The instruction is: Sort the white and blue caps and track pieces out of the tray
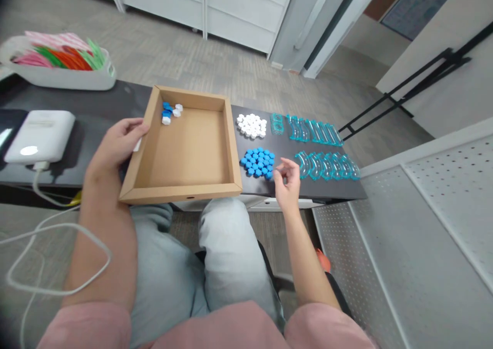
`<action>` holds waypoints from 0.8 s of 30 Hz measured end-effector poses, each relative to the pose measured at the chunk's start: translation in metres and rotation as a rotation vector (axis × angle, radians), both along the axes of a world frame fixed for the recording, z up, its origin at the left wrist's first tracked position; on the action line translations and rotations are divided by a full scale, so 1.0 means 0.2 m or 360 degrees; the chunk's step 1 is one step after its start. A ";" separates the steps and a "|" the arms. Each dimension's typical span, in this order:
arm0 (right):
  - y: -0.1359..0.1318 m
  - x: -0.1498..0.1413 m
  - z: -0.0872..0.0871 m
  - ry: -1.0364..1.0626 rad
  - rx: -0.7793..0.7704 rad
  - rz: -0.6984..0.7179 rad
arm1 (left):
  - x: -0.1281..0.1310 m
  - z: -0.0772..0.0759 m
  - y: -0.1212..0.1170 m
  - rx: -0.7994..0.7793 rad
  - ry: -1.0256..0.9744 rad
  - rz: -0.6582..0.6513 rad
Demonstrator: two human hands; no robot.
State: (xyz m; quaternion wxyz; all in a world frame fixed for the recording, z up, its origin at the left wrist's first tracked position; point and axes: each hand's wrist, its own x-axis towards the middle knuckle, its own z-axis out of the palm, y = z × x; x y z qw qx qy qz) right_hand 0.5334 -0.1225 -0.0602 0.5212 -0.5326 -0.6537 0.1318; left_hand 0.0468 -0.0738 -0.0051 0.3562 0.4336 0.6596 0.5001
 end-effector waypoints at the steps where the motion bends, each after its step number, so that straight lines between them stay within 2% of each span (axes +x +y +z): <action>1: 0.03 -0.06 0.06 0.0006 0.0047 0.0094 | 0.01 0.02 -0.01 -0.0022 -0.0046 0.0000; 4: 0.22 -0.33 0.27 -0.0095 0.0134 0.0471 | 0.03 0.04 -0.03 -0.0046 -0.0118 -0.0060; 6: 0.42 -0.60 0.39 -0.0316 0.0087 0.0822 | 0.02 0.04 -0.04 -0.0025 -0.0126 -0.0100; 8: 0.64 -0.88 0.47 -0.0631 -0.0007 0.1140 | 0.01 0.02 -0.03 0.0000 -0.0143 -0.0131; 10: 0.84 -1.14 0.48 -0.0935 -0.0140 0.1316 | 0.00 0.01 -0.03 0.0015 -0.0165 -0.0164; 13: 1.02 -1.39 0.40 -0.1263 -0.0377 0.1188 | -0.02 0.00 -0.03 0.0024 -0.0188 -0.0201; 15: 1.05 -1.46 0.34 -0.1340 -0.0476 0.1063 | -0.02 0.00 -0.03 0.0014 -0.0188 -0.0207; 18: 1.05 -1.48 0.27 -0.1342 -0.0466 0.1063 | -0.02 0.01 -0.02 -0.0026 -0.0152 -0.0158; 21: 1.05 -1.48 0.27 -0.1314 -0.0434 0.1106 | 0.01 0.04 -0.01 -0.0083 -0.0085 -0.0079; 24: 1.06 -1.48 0.30 -0.1151 -0.0405 0.1081 | 0.03 0.09 -0.02 -0.0143 -0.0017 -0.0019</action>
